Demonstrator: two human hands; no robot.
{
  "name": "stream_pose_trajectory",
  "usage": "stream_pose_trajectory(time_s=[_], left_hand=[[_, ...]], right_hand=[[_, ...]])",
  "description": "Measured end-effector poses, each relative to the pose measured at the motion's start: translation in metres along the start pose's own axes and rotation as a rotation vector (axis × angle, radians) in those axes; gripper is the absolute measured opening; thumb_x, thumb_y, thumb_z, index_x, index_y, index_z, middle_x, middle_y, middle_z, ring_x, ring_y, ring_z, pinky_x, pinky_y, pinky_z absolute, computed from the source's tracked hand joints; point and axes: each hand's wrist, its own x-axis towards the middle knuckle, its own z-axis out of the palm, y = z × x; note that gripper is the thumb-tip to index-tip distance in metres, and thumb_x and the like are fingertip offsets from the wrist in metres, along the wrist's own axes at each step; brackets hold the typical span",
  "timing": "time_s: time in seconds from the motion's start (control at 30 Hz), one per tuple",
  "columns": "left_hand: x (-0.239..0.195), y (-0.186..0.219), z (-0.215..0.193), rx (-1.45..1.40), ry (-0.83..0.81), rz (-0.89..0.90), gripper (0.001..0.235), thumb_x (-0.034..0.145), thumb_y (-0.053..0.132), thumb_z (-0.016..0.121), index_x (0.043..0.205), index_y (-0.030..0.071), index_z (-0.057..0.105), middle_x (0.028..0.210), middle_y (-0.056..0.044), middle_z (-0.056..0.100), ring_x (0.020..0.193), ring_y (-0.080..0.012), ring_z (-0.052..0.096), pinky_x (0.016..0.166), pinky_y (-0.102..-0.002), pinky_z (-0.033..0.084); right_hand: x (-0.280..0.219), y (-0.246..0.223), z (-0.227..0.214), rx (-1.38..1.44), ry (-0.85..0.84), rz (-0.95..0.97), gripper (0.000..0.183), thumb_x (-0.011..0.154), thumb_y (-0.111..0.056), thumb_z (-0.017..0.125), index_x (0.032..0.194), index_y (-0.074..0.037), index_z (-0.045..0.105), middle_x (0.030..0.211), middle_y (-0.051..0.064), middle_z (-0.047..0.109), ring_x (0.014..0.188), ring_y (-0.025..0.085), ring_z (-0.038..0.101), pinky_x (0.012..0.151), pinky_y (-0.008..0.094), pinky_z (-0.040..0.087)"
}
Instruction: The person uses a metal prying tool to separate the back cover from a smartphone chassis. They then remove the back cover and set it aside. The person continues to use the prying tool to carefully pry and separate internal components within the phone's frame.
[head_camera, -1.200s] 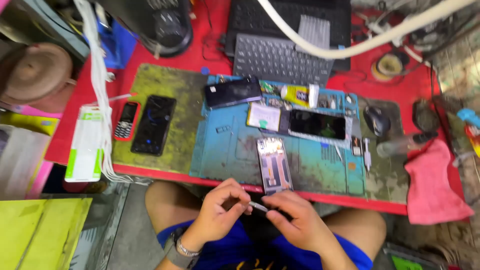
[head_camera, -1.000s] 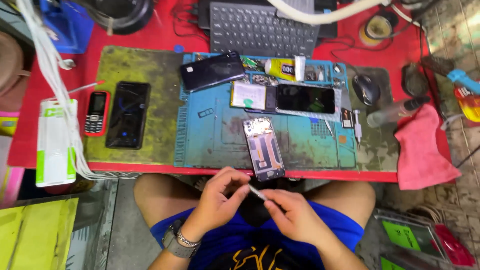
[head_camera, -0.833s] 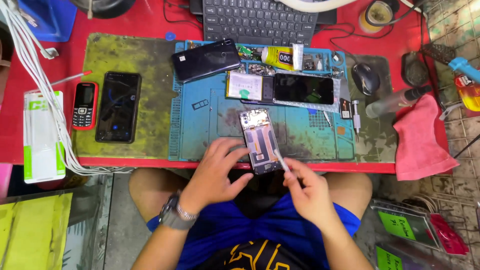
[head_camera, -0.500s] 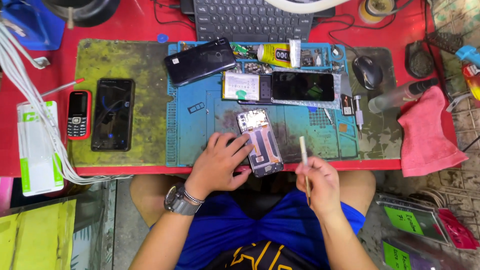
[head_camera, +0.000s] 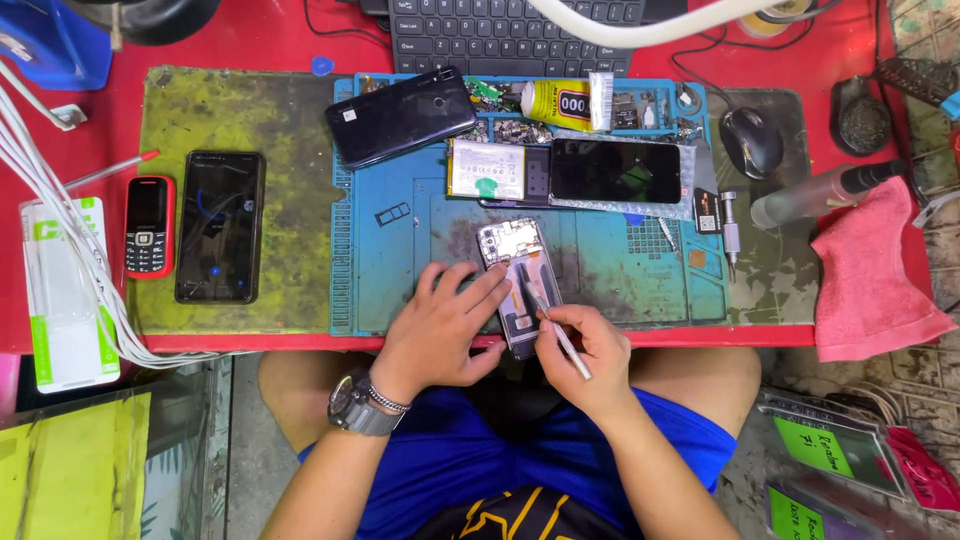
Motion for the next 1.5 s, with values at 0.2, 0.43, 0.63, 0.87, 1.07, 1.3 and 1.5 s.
stream_pose_trajectory(time_s=[0.2, 0.43, 0.63, 0.87, 1.07, 1.3, 1.5], left_hand=[[0.000, 0.001, 0.002, 0.024, 0.026, -0.008, 0.075, 0.075, 0.048, 0.067, 0.138, 0.008, 0.059, 0.141, -0.011, 0.056, 0.124, -0.0348, 0.050, 0.106, -0.053, 0.035], [0.000, 0.001, 0.000, 0.038, -0.001, 0.008, 0.070, 0.079, 0.048, 0.063, 0.137, 0.009, 0.060, 0.143, -0.008, 0.057, 0.129, -0.0340, 0.048, 0.108, -0.053, 0.032], [0.000, 0.002, -0.003, 0.037, -0.044, -0.006, 0.071, 0.079, 0.049, 0.062, 0.138, 0.009, 0.059, 0.146, -0.008, 0.054, 0.133, -0.0342, 0.046, 0.108, -0.053, 0.031], [0.002, 0.001, -0.002, 0.023, -0.066, -0.010, 0.071, 0.078, 0.049, 0.062, 0.137, 0.009, 0.058, 0.145, -0.008, 0.054, 0.133, -0.0335, 0.046, 0.108, -0.053, 0.031], [0.003, 0.000, -0.002, 0.027, -0.061, -0.012, 0.071, 0.078, 0.048, 0.062, 0.137, 0.010, 0.058, 0.144, -0.008, 0.055, 0.131, -0.0334, 0.047, 0.107, -0.053, 0.032], [0.001, 0.001, 0.000, 0.029, -0.067, -0.014, 0.072, 0.078, 0.049, 0.062, 0.138, 0.010, 0.058, 0.145, -0.008, 0.054, 0.130, -0.0339, 0.047, 0.106, -0.053, 0.033], [0.004, 0.000, -0.005, 0.014, -0.055, -0.008, 0.071, 0.076, 0.048, 0.065, 0.135, 0.010, 0.061, 0.142, -0.010, 0.057, 0.127, -0.0366, 0.050, 0.104, -0.055, 0.035]], right_hand=[[0.012, -0.014, 0.000, -0.021, -0.040, -0.113, 0.010, 0.079, -0.001, 0.077, 0.088, -0.007, 0.078, 0.078, 0.009, 0.079, 0.066, 0.030, 0.075, 0.057, 0.033, 0.058], [0.012, -0.014, 0.005, -0.108, -0.059, -0.199, 0.009, 0.078, -0.002, 0.076, 0.083, -0.010, 0.078, 0.078, 0.007, 0.078, 0.069, 0.030, 0.075, 0.061, 0.035, 0.060], [0.012, -0.015, 0.007, -0.074, -0.080, -0.195, 0.006, 0.078, -0.003, 0.076, 0.080, -0.008, 0.075, 0.076, 0.009, 0.075, 0.068, 0.034, 0.073, 0.058, 0.038, 0.058], [0.018, -0.020, 0.006, -0.028, -0.081, -0.193, 0.006, 0.079, 0.000, 0.074, 0.077, -0.005, 0.073, 0.074, 0.012, 0.074, 0.065, 0.037, 0.071, 0.057, 0.039, 0.057], [0.017, -0.018, 0.007, -0.040, -0.091, -0.193, 0.007, 0.079, -0.002, 0.075, 0.076, -0.007, 0.073, 0.073, 0.010, 0.074, 0.064, 0.035, 0.071, 0.056, 0.038, 0.056], [0.012, -0.019, 0.003, -0.063, -0.104, -0.162, 0.008, 0.079, -0.005, 0.076, 0.074, -0.009, 0.072, 0.072, 0.009, 0.073, 0.062, 0.034, 0.069, 0.053, 0.039, 0.055], [0.010, -0.021, -0.002, -0.042, -0.101, -0.134, 0.006, 0.075, -0.005, 0.078, 0.077, -0.008, 0.074, 0.069, 0.010, 0.072, 0.057, 0.033, 0.068, 0.049, 0.040, 0.053]])
